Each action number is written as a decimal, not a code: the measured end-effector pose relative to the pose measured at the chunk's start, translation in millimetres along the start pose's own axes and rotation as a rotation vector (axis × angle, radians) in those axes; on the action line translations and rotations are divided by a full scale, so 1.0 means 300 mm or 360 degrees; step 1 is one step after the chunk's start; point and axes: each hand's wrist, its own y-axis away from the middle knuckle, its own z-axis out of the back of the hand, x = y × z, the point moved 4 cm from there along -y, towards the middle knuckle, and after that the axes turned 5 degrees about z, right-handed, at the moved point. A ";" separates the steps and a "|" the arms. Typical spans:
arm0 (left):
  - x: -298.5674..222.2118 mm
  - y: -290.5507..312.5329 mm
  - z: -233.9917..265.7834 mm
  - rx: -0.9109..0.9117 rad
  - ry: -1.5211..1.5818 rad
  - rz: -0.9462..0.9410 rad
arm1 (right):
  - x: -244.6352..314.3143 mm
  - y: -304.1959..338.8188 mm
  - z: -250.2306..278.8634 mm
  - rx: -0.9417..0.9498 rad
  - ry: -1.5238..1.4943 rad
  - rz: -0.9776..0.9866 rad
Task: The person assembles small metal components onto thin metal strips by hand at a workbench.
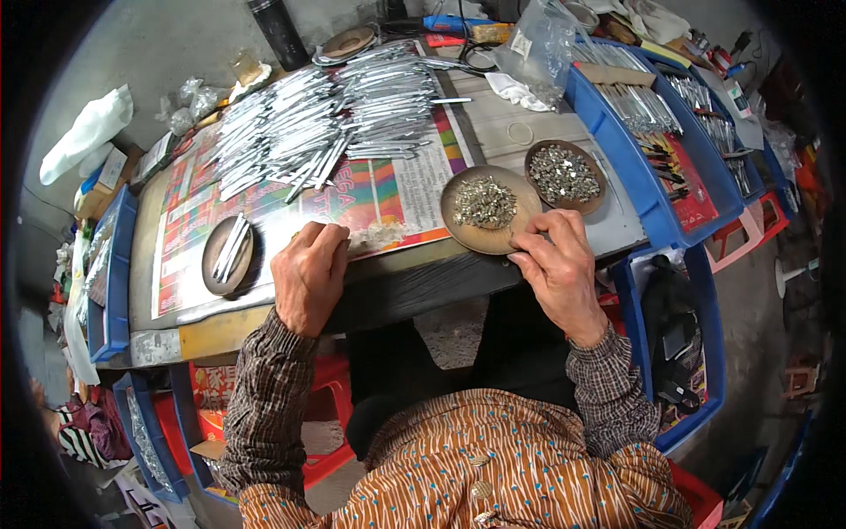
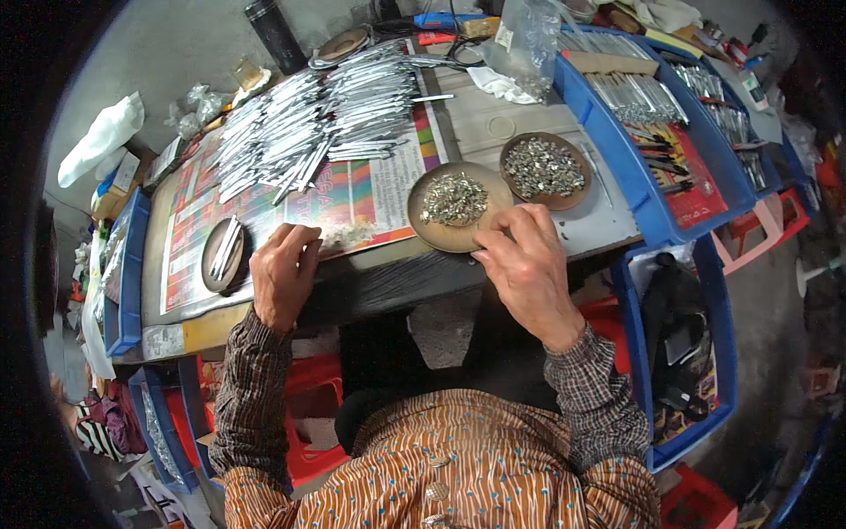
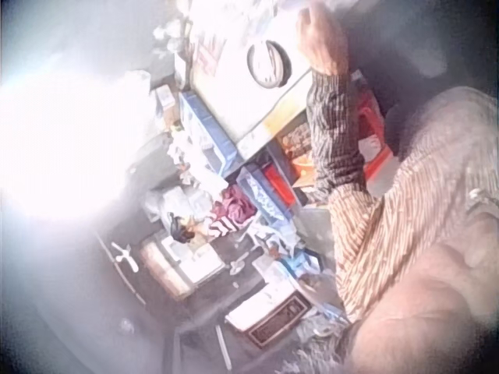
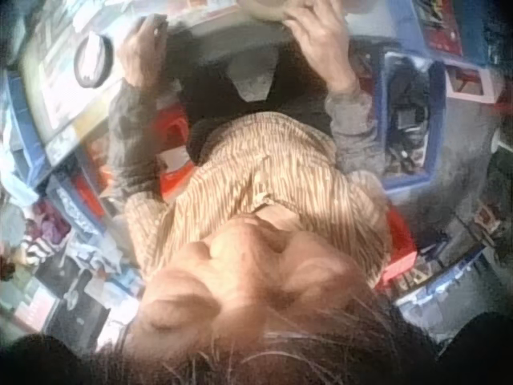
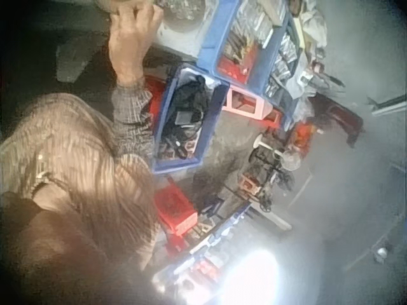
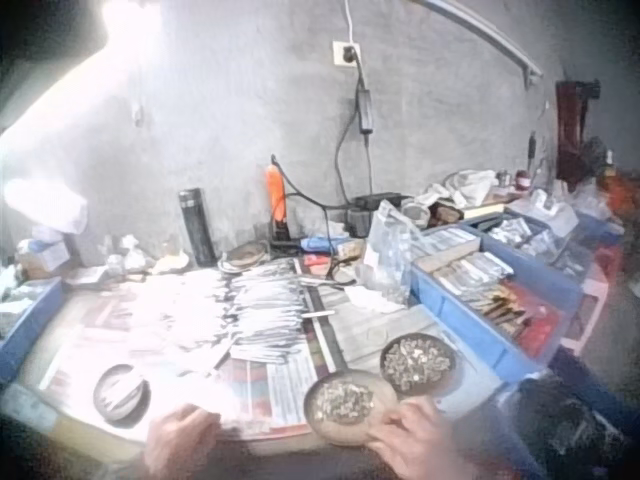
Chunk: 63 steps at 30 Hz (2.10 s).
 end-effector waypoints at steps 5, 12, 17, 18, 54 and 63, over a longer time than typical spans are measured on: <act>0.084 -0.073 -0.007 -0.0025 -0.0137 0.0070 | -0.003 -0.002 0.004 0.0010 -0.0137 -0.0045; 0.170 -0.179 -0.060 0.0018 -0.0228 0.0173 | -0.004 0.003 0.004 -0.0114 -0.0255 -0.0065; 0.200 -0.251 -0.118 0.0068 -0.0434 0.0155 | 0.002 -0.005 0.007 -0.0209 -0.0293 -0.0032; 0.193 -0.265 -0.125 0.0062 -0.0438 0.0156 | 0.001 -0.003 0.007 -0.0214 -0.0300 -0.0034; -0.120 0.023 0.019 0.0155 0.0598 0.0518 | 0.103 0.030 0.006 -0.0256 -0.0848 -0.0220; -0.273 0.178 -0.040 0.0490 0.1672 0.0887 | 0.162 0.015 -0.014 -0.0188 -0.1006 -0.0237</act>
